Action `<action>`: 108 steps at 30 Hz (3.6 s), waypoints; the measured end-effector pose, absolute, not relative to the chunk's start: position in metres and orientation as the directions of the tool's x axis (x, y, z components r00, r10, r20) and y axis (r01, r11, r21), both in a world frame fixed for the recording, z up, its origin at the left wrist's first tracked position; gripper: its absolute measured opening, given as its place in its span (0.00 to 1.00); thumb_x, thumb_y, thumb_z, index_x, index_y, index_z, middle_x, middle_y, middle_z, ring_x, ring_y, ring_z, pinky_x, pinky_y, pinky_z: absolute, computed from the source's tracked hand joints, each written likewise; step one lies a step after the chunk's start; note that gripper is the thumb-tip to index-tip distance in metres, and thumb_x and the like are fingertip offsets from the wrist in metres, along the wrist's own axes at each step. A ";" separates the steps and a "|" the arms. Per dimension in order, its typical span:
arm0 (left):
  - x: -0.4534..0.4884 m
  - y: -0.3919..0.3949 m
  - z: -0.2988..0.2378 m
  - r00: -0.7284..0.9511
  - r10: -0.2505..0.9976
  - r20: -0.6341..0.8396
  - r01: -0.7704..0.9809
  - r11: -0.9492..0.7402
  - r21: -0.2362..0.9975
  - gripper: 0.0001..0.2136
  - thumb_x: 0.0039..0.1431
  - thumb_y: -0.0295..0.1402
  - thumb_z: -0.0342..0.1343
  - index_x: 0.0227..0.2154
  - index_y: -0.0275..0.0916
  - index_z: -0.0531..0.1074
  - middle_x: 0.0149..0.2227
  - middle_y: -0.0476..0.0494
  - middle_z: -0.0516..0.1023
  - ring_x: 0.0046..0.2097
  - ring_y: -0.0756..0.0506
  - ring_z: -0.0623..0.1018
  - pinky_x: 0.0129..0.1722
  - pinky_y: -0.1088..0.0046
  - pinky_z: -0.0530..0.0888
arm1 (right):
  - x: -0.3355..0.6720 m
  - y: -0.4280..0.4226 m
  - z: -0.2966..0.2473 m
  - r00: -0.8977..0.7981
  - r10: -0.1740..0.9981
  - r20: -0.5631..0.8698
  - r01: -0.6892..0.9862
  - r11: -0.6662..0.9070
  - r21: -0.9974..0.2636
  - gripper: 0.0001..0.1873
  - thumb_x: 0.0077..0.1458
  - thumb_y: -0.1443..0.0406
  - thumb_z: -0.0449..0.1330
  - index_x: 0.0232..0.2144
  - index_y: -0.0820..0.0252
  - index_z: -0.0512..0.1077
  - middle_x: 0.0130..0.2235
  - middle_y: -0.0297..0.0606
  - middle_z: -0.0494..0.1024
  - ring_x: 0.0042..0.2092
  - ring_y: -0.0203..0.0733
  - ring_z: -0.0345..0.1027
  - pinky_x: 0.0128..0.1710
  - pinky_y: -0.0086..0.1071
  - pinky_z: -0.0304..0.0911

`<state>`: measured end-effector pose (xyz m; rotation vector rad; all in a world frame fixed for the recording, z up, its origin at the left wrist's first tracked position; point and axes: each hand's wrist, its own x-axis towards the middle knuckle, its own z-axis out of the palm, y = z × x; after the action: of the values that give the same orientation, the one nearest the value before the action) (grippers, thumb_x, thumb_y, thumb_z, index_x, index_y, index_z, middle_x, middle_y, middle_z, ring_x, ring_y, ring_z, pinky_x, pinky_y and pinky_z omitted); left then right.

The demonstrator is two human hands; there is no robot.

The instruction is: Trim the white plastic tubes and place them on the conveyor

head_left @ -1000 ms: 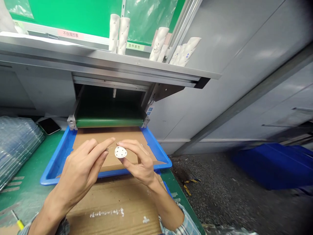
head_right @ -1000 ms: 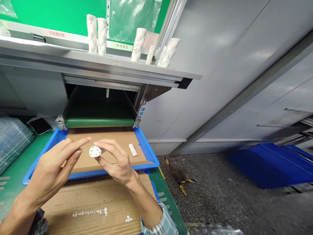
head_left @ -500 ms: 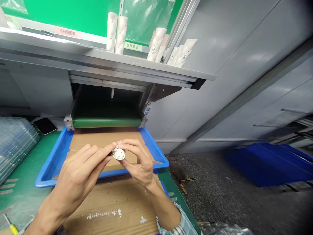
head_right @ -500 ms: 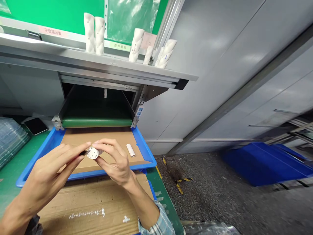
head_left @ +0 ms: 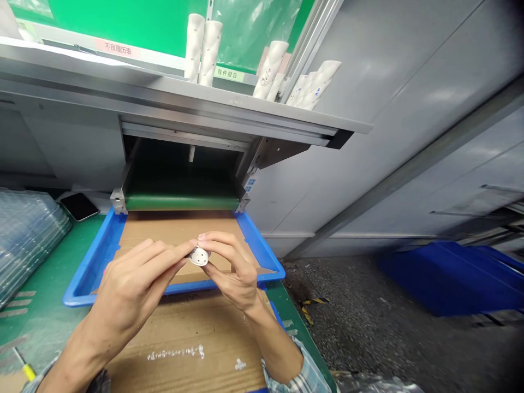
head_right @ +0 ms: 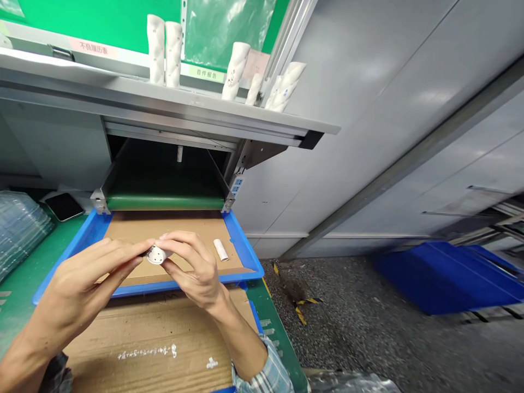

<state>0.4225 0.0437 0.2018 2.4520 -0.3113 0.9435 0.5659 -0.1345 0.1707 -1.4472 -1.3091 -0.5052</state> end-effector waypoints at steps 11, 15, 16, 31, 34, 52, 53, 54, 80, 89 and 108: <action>0.420 0.047 0.201 0.743 -0.035 0.669 -0.356 -0.867 0.350 0.18 0.76 0.29 0.54 0.64 0.48 0.71 0.41 0.48 0.81 0.39 0.48 0.76 0.40 0.72 0.72 | 0.564 -0.133 0.172 0.306 0.442 0.843 0.892 0.177 -0.417 0.22 0.66 0.71 0.66 0.59 0.47 0.77 0.51 0.40 0.82 0.53 0.47 0.80 0.53 0.44 0.81; 0.419 0.047 0.203 0.740 -0.038 0.672 -0.355 -0.871 0.341 0.17 0.76 0.29 0.53 0.64 0.48 0.71 0.41 0.48 0.81 0.38 0.48 0.76 0.40 0.72 0.71 | 0.564 -0.133 0.173 0.306 0.444 0.842 0.894 0.169 -0.414 0.21 0.67 0.70 0.66 0.58 0.47 0.77 0.51 0.40 0.83 0.52 0.47 0.80 0.53 0.45 0.81; 0.419 0.046 0.203 0.739 -0.041 0.672 -0.354 -0.873 0.335 0.17 0.76 0.29 0.53 0.64 0.48 0.71 0.41 0.48 0.80 0.38 0.48 0.75 0.40 0.72 0.71 | 0.564 -0.133 0.173 0.305 0.445 0.842 0.895 0.168 -0.412 0.21 0.67 0.70 0.66 0.58 0.47 0.77 0.51 0.40 0.83 0.52 0.47 0.80 0.53 0.45 0.81; 0.421 0.047 0.203 0.733 0.000 0.680 -0.305 -0.894 0.329 0.15 0.76 0.33 0.55 0.62 0.44 0.70 0.40 0.48 0.80 0.37 0.49 0.77 0.39 0.71 0.70 | 0.564 -0.133 0.173 0.300 0.442 0.845 0.882 0.210 -0.423 0.21 0.66 0.71 0.67 0.58 0.49 0.77 0.51 0.41 0.83 0.52 0.46 0.80 0.53 0.42 0.81; 0.420 0.048 0.205 0.748 0.022 0.663 -0.284 -0.893 0.350 0.10 0.77 0.34 0.54 0.56 0.44 0.72 0.45 0.48 0.82 0.41 0.49 0.80 0.43 0.72 0.71 | 0.564 -0.133 0.174 0.305 0.440 0.845 0.887 0.192 -0.420 0.20 0.66 0.70 0.67 0.58 0.50 0.76 0.51 0.41 0.83 0.52 0.46 0.80 0.52 0.42 0.81; 0.422 0.042 0.204 0.737 -0.025 0.675 -0.244 -0.942 0.232 0.16 0.78 0.33 0.48 0.64 0.42 0.69 0.33 0.49 0.71 0.34 0.46 0.70 0.36 0.69 0.66 | 0.564 -0.134 0.174 0.290 0.431 0.855 0.888 0.213 -0.409 0.20 0.66 0.71 0.67 0.58 0.52 0.76 0.51 0.42 0.83 0.52 0.45 0.80 0.52 0.40 0.81; 0.422 0.042 0.204 0.740 -0.029 0.672 -0.252 -0.938 0.238 0.17 0.78 0.32 0.50 0.65 0.42 0.68 0.33 0.49 0.70 0.34 0.46 0.69 0.36 0.69 0.65 | 0.564 -0.134 0.174 0.291 0.428 0.856 0.889 0.210 -0.408 0.20 0.66 0.71 0.66 0.58 0.52 0.77 0.51 0.42 0.83 0.52 0.45 0.80 0.52 0.40 0.81; 0.421 0.043 0.203 0.741 -0.032 0.670 -0.262 -0.934 0.244 0.18 0.77 0.31 0.51 0.66 0.43 0.68 0.33 0.49 0.70 0.35 0.47 0.69 0.36 0.69 0.65 | 0.563 -0.134 0.175 0.293 0.427 0.856 0.889 0.208 -0.408 0.20 0.66 0.71 0.66 0.58 0.52 0.76 0.51 0.42 0.82 0.52 0.45 0.80 0.52 0.40 0.81; 0.419 0.047 0.207 0.656 -0.029 0.754 -0.246 -0.953 0.178 0.16 0.74 0.28 0.56 0.61 0.39 0.71 0.37 0.48 0.76 0.34 0.48 0.69 0.37 0.69 0.67 | 0.563 -0.133 0.175 0.296 0.426 0.855 0.895 0.190 -0.404 0.20 0.67 0.71 0.66 0.58 0.52 0.76 0.51 0.42 0.83 0.51 0.45 0.80 0.51 0.39 0.81; 0.420 0.039 0.202 0.707 -0.031 0.707 -0.217 -0.960 0.176 0.07 0.75 0.31 0.56 0.52 0.41 0.72 0.37 0.48 0.78 0.35 0.46 0.72 0.39 0.67 0.66 | 0.562 -0.133 0.177 0.295 0.427 0.855 0.897 0.186 -0.402 0.20 0.66 0.72 0.66 0.57 0.52 0.76 0.50 0.42 0.82 0.51 0.45 0.80 0.51 0.40 0.80; 0.414 0.018 0.205 0.733 0.104 0.673 -0.234 -0.890 0.392 0.08 0.79 0.32 0.47 0.49 0.43 0.71 0.33 0.53 0.80 0.30 0.52 0.80 0.31 0.74 0.71 | 0.558 -0.131 0.175 0.127 0.341 0.931 0.988 -0.125 -0.089 0.27 0.64 0.73 0.67 0.60 0.44 0.71 0.43 0.36 0.82 0.43 0.45 0.80 0.42 0.41 0.75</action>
<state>0.4141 0.0175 0.2045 2.4773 -0.0995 0.9998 0.5585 -0.1310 0.1747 -1.6008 -1.3255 -1.0145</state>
